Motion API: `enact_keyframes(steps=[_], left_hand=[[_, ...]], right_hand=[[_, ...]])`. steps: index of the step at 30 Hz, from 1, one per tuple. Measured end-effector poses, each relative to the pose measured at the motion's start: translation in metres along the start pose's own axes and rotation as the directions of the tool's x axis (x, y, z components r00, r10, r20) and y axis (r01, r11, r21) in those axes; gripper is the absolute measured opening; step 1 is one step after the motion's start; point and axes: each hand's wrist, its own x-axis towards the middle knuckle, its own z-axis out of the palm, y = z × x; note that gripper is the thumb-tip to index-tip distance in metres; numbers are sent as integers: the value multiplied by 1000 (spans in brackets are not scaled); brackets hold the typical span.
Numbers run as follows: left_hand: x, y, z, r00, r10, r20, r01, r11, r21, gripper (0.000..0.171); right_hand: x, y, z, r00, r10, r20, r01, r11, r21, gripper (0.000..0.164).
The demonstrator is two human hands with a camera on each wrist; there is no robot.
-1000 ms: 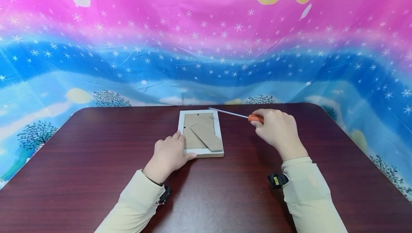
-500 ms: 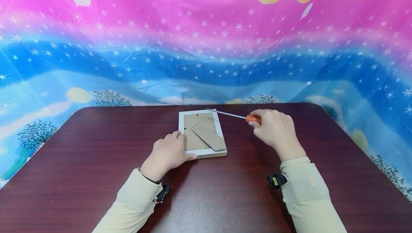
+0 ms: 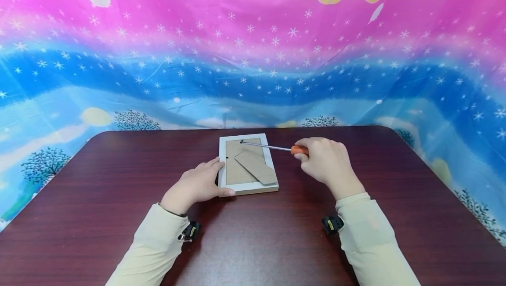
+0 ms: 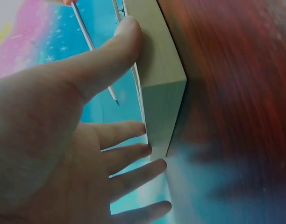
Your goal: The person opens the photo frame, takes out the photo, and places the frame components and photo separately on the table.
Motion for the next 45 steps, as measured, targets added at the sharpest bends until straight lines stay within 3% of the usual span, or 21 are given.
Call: enact_keyframes(steps=[18,45], left_hand=[[5,-12,1,998,47,-30,-48,998,-33,90],[4,-12,1,998,52,-21,-53,998,-44,88]], right_hand=[[1,-11,11,995,-96,8,95,995,6,26],[1,-20,21,992,-123,14,123,992,1,26]])
